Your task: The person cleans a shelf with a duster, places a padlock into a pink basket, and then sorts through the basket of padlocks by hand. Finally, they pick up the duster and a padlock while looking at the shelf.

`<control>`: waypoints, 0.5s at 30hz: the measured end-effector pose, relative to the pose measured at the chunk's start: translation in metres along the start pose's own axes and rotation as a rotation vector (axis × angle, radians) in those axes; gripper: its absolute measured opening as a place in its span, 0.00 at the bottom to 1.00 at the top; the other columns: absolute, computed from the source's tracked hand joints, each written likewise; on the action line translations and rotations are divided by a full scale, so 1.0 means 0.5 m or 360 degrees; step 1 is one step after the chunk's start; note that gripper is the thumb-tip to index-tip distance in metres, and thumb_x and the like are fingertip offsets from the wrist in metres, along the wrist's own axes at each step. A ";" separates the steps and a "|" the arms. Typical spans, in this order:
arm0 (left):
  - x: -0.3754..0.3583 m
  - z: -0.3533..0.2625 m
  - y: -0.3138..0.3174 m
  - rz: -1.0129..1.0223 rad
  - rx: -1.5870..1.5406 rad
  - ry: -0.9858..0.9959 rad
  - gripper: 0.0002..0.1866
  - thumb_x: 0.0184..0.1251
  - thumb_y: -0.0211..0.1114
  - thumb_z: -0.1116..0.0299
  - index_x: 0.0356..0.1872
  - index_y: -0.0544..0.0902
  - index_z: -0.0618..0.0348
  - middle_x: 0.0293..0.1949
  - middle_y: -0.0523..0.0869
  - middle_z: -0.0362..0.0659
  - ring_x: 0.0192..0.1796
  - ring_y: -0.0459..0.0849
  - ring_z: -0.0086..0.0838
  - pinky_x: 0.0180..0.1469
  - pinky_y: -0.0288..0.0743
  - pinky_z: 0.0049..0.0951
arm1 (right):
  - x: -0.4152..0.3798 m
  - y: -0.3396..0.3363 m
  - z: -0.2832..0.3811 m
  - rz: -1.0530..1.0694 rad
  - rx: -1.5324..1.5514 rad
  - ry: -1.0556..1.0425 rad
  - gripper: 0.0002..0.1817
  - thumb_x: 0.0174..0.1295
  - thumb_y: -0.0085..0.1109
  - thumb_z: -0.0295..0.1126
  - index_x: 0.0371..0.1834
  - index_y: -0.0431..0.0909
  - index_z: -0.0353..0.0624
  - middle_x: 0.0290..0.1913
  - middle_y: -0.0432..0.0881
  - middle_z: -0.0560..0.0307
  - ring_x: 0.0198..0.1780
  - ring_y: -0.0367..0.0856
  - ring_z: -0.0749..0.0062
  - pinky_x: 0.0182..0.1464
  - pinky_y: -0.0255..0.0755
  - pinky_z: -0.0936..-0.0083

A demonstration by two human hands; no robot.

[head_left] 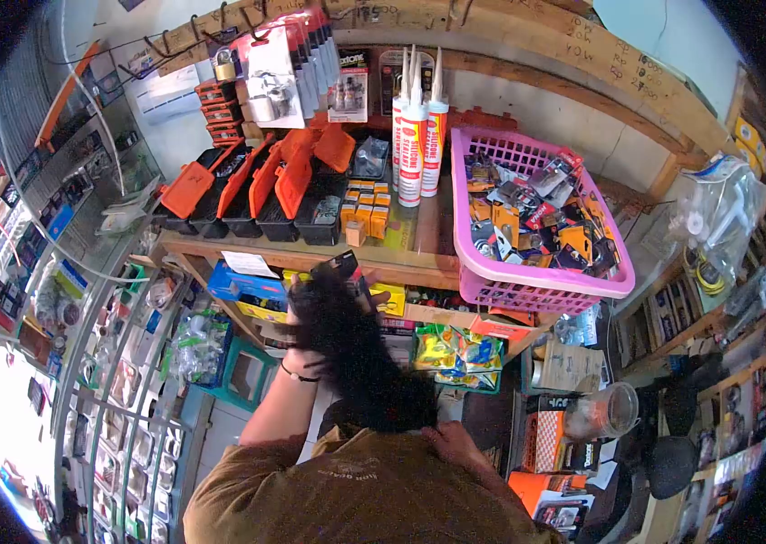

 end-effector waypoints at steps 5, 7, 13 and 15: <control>-0.021 0.012 -0.026 -0.0511 -0.0262 -0.0016 0.42 0.59 0.37 0.33 0.63 0.60 0.58 0.62 0.64 0.53 0.61 0.65 0.50 0.61 0.60 0.47 | -0.006 0.003 -0.020 0.0182 0.0139 0.0556 0.26 0.61 0.46 0.49 0.23 0.75 0.31 0.22 0.75 0.38 0.27 0.76 0.48 0.31 0.65 0.59; -0.014 0.010 -0.008 -0.0208 0.0100 0.0082 0.41 0.61 0.34 0.34 0.64 0.58 0.60 0.62 0.65 0.52 0.62 0.65 0.44 0.62 0.59 0.42 | -0.006 0.001 -0.003 0.0210 0.0062 0.0428 0.26 0.62 0.46 0.48 0.24 0.75 0.30 0.22 0.75 0.38 0.27 0.76 0.49 0.31 0.65 0.59; -0.025 0.015 0.002 -0.0143 -0.0900 -0.0062 0.43 0.58 0.37 0.32 0.63 0.59 0.60 0.63 0.62 0.54 0.62 0.64 0.51 0.62 0.57 0.50 | -0.017 -0.006 -0.009 0.0232 0.0168 0.0700 0.28 0.63 0.41 0.52 0.28 0.77 0.35 0.27 0.78 0.39 0.31 0.78 0.50 0.37 0.68 0.60; -0.017 0.013 0.004 -0.0224 0.0115 0.0043 0.37 0.61 0.40 0.36 0.60 0.65 0.57 0.59 0.69 0.52 0.60 0.69 0.44 0.58 0.63 0.47 | -0.017 0.008 -0.016 0.0401 -0.0101 0.0434 0.27 0.63 0.42 0.52 0.28 0.77 0.36 0.25 0.77 0.41 0.29 0.77 0.56 0.36 0.68 0.63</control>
Point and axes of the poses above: each hand's wrist, its own x-axis towards the middle knuckle, its own y-axis out of the palm, z = x × y, the point moved 4 cm from there along x, towards the middle knuckle
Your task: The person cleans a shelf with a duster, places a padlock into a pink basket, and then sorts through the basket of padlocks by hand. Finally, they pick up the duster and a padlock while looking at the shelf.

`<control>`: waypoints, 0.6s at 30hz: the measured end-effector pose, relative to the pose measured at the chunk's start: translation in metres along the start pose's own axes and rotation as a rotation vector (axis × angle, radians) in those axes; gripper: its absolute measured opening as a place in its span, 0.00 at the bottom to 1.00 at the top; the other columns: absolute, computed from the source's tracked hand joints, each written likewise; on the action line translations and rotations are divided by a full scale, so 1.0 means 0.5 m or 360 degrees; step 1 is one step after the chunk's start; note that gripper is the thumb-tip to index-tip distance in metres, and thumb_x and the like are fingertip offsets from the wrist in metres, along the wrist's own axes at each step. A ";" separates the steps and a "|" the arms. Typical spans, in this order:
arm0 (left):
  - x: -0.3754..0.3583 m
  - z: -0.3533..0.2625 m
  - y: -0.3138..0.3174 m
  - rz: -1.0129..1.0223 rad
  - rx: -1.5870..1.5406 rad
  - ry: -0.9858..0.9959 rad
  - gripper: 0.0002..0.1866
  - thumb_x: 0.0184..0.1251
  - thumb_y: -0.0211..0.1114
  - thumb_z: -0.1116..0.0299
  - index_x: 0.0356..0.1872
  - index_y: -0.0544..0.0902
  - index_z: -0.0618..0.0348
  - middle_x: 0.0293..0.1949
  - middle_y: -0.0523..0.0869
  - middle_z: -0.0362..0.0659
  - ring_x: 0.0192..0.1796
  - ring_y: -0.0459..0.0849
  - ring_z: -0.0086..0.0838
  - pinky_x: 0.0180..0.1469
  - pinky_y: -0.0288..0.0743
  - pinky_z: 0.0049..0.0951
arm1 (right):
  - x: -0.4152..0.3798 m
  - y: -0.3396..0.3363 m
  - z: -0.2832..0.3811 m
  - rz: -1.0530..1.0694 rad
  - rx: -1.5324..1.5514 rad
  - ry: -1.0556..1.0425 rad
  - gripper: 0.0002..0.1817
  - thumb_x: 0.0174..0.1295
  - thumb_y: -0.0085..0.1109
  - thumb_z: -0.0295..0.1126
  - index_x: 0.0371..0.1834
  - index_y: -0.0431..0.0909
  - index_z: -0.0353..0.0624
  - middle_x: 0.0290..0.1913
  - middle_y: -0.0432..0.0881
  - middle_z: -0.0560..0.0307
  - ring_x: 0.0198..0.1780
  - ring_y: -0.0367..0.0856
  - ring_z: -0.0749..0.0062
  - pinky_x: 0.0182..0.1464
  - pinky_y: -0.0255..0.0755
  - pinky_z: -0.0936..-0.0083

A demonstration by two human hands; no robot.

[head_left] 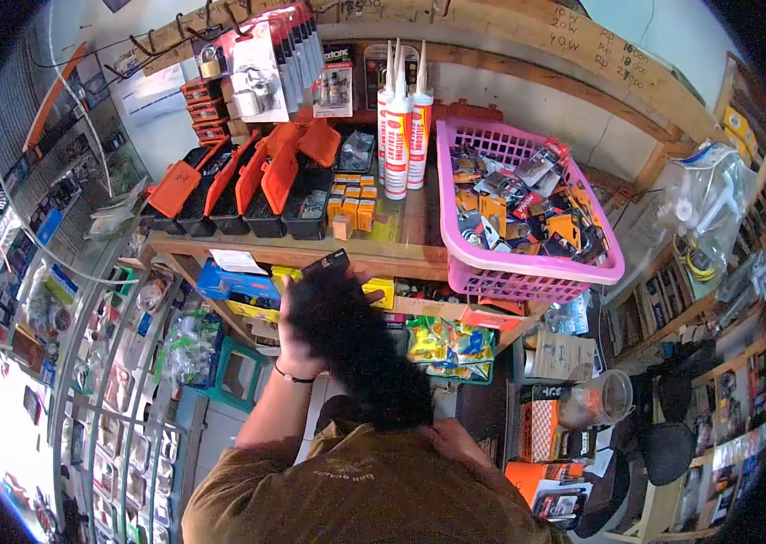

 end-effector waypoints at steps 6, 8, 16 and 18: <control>-0.006 0.008 -0.010 -0.0417 -0.0310 -0.0076 0.42 0.59 0.37 0.33 0.63 0.59 0.59 0.62 0.64 0.53 0.61 0.64 0.52 0.63 0.56 0.51 | -0.011 -0.011 0.001 -0.0175 0.0246 0.0099 0.23 0.63 0.47 0.43 0.23 0.74 0.30 0.16 0.70 0.43 0.20 0.69 0.67 0.26 0.62 0.63; -0.003 0.005 0.011 0.0044 -0.0138 -0.0020 0.41 0.60 0.39 0.35 0.62 0.61 0.61 0.62 0.65 0.52 0.62 0.65 0.45 0.63 0.56 0.46 | -0.017 -0.014 0.009 -0.0215 0.0234 -0.0040 0.23 0.63 0.48 0.43 0.22 0.73 0.30 0.15 0.68 0.42 0.18 0.67 0.67 0.24 0.60 0.63; -0.005 0.012 -0.002 0.0123 -0.0089 -0.0048 0.43 0.58 0.37 0.32 0.63 0.61 0.60 0.62 0.65 0.51 0.61 0.66 0.42 0.61 0.61 0.42 | -0.023 -0.014 0.018 -0.0292 0.0231 -0.0067 0.23 0.62 0.49 0.42 0.19 0.71 0.30 0.15 0.68 0.39 0.18 0.64 0.63 0.25 0.60 0.63; -0.009 0.007 -0.005 0.0040 -0.0080 -0.0072 0.43 0.58 0.37 0.32 0.63 0.61 0.59 0.61 0.66 0.49 0.62 0.66 0.40 0.60 0.61 0.41 | -0.030 -0.025 0.029 -0.0443 0.0332 -0.0092 0.25 0.62 0.48 0.45 0.19 0.72 0.30 0.17 0.69 0.39 0.19 0.65 0.63 0.26 0.61 0.63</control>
Point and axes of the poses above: each hand's wrist, its own x-axis towards the middle knuckle, its own y-axis out of the palm, z = x × y, the point moved 4 cm from there along x, towards the middle knuckle
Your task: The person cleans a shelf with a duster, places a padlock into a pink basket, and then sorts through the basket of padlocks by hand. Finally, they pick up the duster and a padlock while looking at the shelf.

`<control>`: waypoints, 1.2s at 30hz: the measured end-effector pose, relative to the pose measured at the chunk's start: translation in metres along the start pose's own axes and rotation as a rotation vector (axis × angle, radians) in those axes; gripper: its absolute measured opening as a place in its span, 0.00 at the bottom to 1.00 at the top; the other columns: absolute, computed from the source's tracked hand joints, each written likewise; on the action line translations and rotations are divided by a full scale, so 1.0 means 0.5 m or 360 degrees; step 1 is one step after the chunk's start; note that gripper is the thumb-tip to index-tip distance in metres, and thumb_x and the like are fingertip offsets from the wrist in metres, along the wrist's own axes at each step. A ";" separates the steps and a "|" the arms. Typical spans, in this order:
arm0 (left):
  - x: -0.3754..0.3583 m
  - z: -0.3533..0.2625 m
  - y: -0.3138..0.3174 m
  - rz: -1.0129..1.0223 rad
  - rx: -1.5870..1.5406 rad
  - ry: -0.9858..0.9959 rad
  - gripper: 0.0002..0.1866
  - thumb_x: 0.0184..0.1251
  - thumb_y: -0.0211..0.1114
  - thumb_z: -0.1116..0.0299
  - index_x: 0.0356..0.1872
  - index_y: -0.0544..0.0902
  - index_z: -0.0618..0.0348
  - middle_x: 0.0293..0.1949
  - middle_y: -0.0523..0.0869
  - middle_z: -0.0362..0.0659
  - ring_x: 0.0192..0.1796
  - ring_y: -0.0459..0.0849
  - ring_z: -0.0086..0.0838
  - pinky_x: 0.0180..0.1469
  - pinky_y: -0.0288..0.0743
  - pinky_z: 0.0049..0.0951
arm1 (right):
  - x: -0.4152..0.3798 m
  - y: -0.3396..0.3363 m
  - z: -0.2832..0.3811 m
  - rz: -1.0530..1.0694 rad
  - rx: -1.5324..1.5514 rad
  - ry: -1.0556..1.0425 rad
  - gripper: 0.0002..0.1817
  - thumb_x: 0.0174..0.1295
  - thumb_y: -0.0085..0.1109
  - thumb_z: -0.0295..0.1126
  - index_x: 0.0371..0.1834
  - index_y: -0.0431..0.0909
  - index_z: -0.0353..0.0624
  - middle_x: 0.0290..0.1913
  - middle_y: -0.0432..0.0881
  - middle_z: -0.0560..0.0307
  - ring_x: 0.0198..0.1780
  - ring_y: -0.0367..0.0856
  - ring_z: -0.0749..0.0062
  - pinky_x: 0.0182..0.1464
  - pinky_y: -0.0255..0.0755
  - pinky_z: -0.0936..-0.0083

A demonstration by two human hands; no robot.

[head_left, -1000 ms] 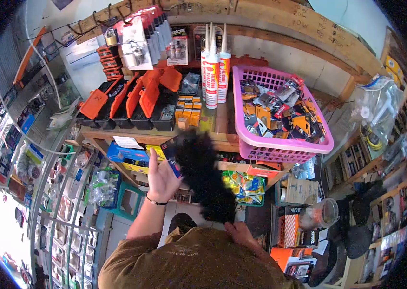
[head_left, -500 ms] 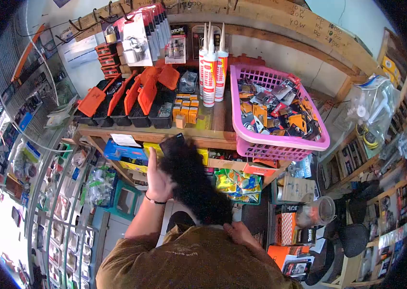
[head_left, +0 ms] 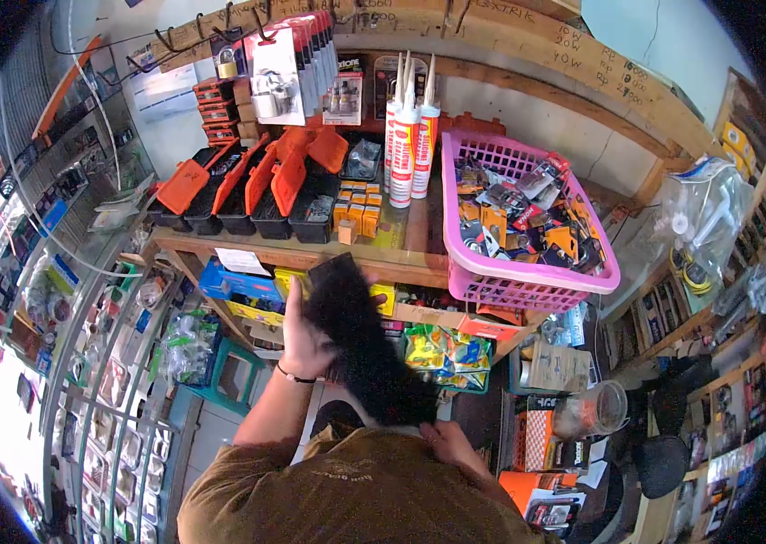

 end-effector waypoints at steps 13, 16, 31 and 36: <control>0.000 -0.016 0.017 -0.0232 0.0084 0.0173 0.41 0.61 0.34 0.34 0.63 0.60 0.60 0.61 0.66 0.49 0.62 0.65 0.40 0.64 0.54 0.47 | 0.040 0.028 -0.052 0.0329 -0.0387 -0.0007 0.26 0.61 0.45 0.50 0.25 0.74 0.32 0.19 0.73 0.41 0.22 0.71 0.65 0.27 0.64 0.65; -0.011 -0.019 0.049 -0.0513 -0.0076 0.0101 0.34 0.64 0.39 0.40 0.60 0.66 0.58 0.58 0.70 0.50 0.57 0.71 0.42 0.60 0.62 0.43 | 0.032 0.021 -0.036 0.0183 -0.0191 -0.0104 0.25 0.61 0.46 0.48 0.26 0.74 0.32 0.20 0.74 0.40 0.23 0.71 0.64 0.27 0.64 0.65; 0.011 -0.023 0.033 -0.0155 0.0020 0.0074 0.37 0.63 0.36 0.37 0.61 0.63 0.57 0.59 0.68 0.51 0.61 0.66 0.41 0.63 0.57 0.44 | 0.053 0.032 -0.061 -0.0087 -0.0210 -0.0279 0.25 0.62 0.46 0.47 0.22 0.71 0.32 0.17 0.68 0.45 0.20 0.69 0.67 0.26 0.63 0.67; 0.002 -0.043 0.012 -0.0347 0.0134 0.0154 0.40 0.63 0.30 0.35 0.63 0.61 0.59 0.61 0.67 0.51 0.61 0.67 0.40 0.62 0.59 0.44 | 0.071 0.029 -0.031 -0.0018 -0.0361 -0.0403 0.25 0.61 0.47 0.47 0.24 0.71 0.29 0.19 0.71 0.39 0.22 0.70 0.59 0.28 0.63 0.62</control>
Point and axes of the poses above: each hand's wrist, its own x-axis towards the middle knuckle, its own y-axis out of the palm, z = x × y, the point moved 4 cm from there along x, towards the middle knuckle
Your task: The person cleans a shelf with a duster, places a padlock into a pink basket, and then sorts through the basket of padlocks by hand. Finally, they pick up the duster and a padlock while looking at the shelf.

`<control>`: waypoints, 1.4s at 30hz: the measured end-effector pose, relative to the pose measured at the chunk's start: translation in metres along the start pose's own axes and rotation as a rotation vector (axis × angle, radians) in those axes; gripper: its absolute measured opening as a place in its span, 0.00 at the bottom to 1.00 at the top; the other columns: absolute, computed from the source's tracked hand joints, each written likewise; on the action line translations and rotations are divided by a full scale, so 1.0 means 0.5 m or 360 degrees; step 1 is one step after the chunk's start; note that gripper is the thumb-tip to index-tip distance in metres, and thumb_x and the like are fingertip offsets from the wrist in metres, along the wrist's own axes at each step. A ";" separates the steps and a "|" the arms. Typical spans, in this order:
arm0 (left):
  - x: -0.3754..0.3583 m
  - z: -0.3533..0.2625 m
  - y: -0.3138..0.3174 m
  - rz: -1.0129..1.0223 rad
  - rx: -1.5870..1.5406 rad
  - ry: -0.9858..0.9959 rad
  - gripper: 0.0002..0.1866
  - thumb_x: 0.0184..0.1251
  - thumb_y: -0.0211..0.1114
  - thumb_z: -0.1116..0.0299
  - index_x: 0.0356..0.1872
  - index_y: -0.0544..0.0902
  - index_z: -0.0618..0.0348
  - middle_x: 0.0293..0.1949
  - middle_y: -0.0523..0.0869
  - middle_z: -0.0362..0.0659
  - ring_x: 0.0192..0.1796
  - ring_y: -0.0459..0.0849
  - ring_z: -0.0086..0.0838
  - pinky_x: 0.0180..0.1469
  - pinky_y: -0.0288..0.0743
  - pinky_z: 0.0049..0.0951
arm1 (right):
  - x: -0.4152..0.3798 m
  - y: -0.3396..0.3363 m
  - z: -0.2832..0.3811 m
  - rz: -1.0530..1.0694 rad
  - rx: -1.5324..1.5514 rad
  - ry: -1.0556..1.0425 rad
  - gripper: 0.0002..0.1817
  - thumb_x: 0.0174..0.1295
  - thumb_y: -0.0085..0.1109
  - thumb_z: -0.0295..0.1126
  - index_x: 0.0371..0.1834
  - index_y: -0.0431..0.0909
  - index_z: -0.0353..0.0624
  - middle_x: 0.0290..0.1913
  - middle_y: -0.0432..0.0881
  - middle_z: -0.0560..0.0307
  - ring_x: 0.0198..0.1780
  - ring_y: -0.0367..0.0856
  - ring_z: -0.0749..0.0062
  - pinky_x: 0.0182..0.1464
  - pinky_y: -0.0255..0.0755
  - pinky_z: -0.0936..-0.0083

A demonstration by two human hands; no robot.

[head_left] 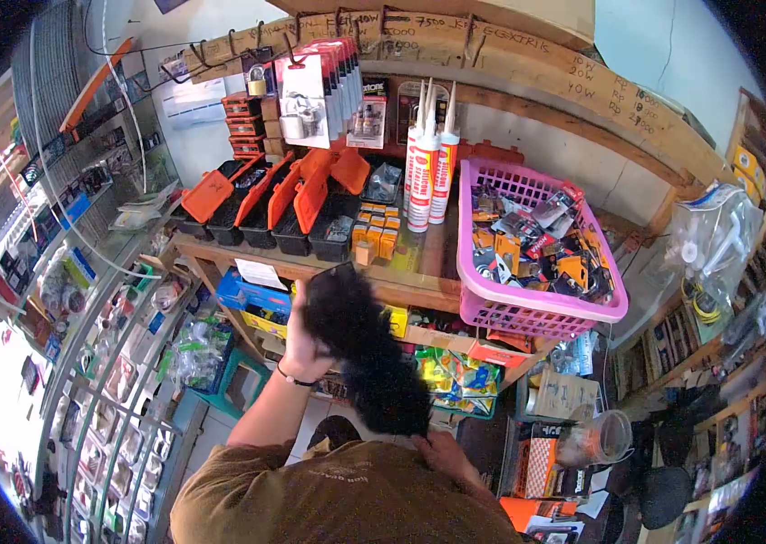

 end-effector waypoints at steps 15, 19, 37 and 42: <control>-0.007 0.002 -0.090 -0.0646 0.0219 0.0128 0.30 0.64 0.42 0.39 0.47 0.73 0.57 0.40 0.82 0.43 0.41 0.82 0.33 0.35 0.76 0.29 | 0.014 -0.013 -0.025 0.0187 0.0734 0.0705 0.27 0.62 0.44 0.50 0.18 0.71 0.36 0.17 0.71 0.57 0.22 0.68 0.71 0.26 0.60 0.70; -0.002 0.022 -0.140 -0.1015 0.0259 0.0423 0.20 0.68 0.46 0.50 0.39 0.76 0.58 0.33 0.82 0.40 0.35 0.82 0.26 0.36 0.77 0.26 | 0.003 -0.015 -0.012 0.0314 0.0433 0.0515 0.28 0.63 0.44 0.51 0.20 0.73 0.34 0.18 0.73 0.52 0.23 0.71 0.68 0.28 0.62 0.67; -0.003 0.053 -0.143 0.0171 -0.0362 0.0129 0.30 0.63 0.42 0.45 0.58 0.67 0.56 0.57 0.70 0.51 0.58 0.69 0.47 0.61 0.59 0.50 | 0.010 -0.031 0.013 0.0759 0.0032 0.0212 0.28 0.63 0.42 0.51 0.29 0.73 0.31 0.26 0.75 0.37 0.35 0.78 0.50 0.38 0.66 0.61; -0.006 0.010 -0.129 -0.0216 -0.0870 0.0176 0.36 0.61 0.38 0.36 0.61 0.63 0.52 0.63 0.62 0.54 0.62 0.63 0.55 0.62 0.56 0.54 | 0.031 -0.072 0.055 0.0449 0.0332 0.0234 0.26 0.62 0.43 0.50 0.33 0.75 0.32 0.27 0.76 0.38 0.33 0.78 0.49 0.36 0.66 0.60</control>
Point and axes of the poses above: each hand's wrist, its own x-axis towards the middle knuckle, its own y-axis out of the palm, z = x × y, the point moved 4 cm from there along x, towards the middle knuckle
